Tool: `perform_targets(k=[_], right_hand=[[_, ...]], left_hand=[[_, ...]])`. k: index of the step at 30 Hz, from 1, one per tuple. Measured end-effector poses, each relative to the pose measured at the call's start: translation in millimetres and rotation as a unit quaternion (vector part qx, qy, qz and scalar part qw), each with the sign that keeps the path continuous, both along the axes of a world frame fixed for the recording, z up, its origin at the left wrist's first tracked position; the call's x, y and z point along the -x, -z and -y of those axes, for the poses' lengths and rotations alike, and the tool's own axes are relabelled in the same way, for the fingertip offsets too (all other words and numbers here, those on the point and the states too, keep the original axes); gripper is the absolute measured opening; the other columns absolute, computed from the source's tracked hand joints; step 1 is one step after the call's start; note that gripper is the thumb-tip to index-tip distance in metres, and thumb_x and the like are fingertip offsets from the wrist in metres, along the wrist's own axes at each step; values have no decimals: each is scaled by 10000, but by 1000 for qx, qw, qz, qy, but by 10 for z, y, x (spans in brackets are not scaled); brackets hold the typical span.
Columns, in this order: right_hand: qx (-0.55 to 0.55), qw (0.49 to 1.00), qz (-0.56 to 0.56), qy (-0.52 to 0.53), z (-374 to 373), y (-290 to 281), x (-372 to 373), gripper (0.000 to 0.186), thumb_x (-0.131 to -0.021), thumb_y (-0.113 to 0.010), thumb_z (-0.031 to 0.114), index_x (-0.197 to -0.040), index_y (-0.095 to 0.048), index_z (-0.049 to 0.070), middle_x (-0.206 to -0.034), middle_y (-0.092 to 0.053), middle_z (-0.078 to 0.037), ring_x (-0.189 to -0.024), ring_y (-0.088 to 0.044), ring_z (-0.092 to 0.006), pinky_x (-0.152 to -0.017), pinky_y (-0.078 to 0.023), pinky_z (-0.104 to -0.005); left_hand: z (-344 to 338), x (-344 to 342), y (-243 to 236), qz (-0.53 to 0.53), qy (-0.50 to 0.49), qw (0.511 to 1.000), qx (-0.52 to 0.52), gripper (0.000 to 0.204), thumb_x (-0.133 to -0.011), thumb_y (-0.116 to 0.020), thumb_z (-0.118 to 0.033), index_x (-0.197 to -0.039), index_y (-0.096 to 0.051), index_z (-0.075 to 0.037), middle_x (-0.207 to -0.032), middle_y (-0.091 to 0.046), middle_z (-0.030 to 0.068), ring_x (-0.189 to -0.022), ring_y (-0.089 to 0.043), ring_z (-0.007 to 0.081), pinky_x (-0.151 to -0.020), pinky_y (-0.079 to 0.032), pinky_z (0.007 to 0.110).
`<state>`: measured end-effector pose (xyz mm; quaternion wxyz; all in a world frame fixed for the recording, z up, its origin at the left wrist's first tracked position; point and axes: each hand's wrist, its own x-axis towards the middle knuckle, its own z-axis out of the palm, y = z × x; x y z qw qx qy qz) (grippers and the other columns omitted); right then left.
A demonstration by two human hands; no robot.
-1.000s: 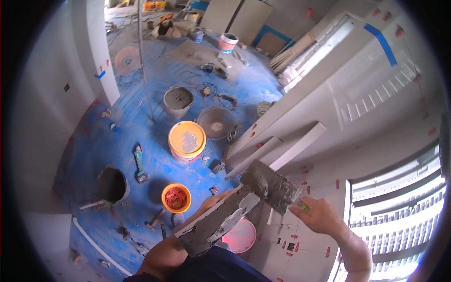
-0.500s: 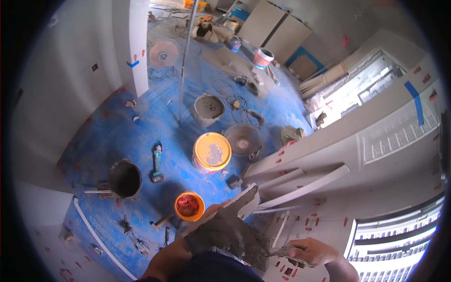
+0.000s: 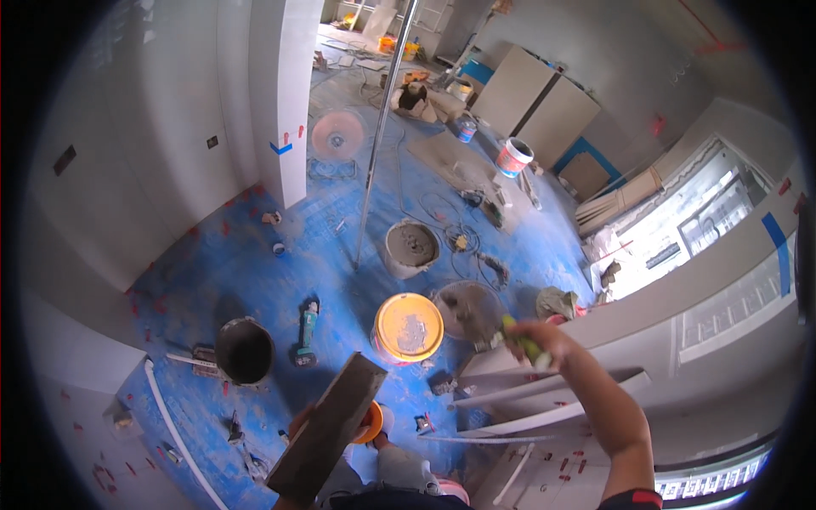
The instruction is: The person cuts a tile using a tile cutter, takes it into a room under renovation, and applies mortar to the back of a small tile piece using a trowel.
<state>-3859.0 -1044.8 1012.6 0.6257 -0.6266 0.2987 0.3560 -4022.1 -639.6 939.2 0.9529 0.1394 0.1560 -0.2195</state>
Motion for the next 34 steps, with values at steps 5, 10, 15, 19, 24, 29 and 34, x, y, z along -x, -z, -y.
perform_targets(k=[5,10,15,19,24,29,34], right_hand=[[-207,971,39,117,-203,277,-1718,233,-937,-522,225,-1012,-551,6,-858,-627,-109,-596,-593,-165,-537,-528,-275],[-132,974,174,51,-170,733,-980,233,-943,-519,245,-1065,-593,62,-944,-640,-103,-709,-620,-153,-618,-527,-252],[202,836,359,-362,-23,1547,1244,267,-811,-564,142,-1064,-642,108,-1066,-657,-115,-995,-618,-294,-878,-484,-385],[297,908,237,-177,-32,2216,3421,154,-869,-591,154,-875,-661,16,-786,-646,-111,-619,-618,-189,-535,-489,-292],[205,864,-94,450,-561,2115,5340,173,-875,-576,158,-832,-644,6,-740,-658,-116,-572,-619,-196,-504,-499,-315],[165,791,-128,575,-1458,1906,6272,267,-934,-559,232,-964,-644,-19,-835,-679,-92,-641,-633,-164,-614,-547,-321],[152,709,-152,672,-2748,2270,7023,286,-909,-576,266,-1024,-654,16,-874,-698,-111,-670,-660,-192,-634,-541,-342]], left_hand=[[-104,48,402,-53,-78,981,-167,687,-759,-738,-205,-1319,-408,19,-1236,-566,154,-1129,-579,203,-1053,-414,345],[-20,-75,359,-50,-70,993,-85,654,-862,-569,-383,-1372,-390,-14,-1335,-494,154,-1231,-491,246,-1083,-338,444],[227,-310,572,-19,7,1000,-2,661,-924,-433,-504,-1408,-394,-55,-1424,-428,140,-1317,-408,287,-1101,-267,559],[582,-567,422,32,132,990,31,704,-919,-420,-551,-1424,-378,-63,-1452,-401,133,-1344,-375,293,-1109,-248,577],[1303,-552,145,116,342,930,63,766,-890,-445,-588,-1439,-349,-62,-1468,-377,126,-1360,-348,291,-1115,-242,569],[1912,154,93,78,552,823,113,803,-847,-483,-632,-1428,-378,-88,-1429,-420,112,-1359,-344,280,-1133,-210,549],[2469,1216,-55,23,688,718,98,771,-841,-531,-621,-1426,-393,-138,-1405,-434,100,-1329,-376,278,-1098,-264,575]])
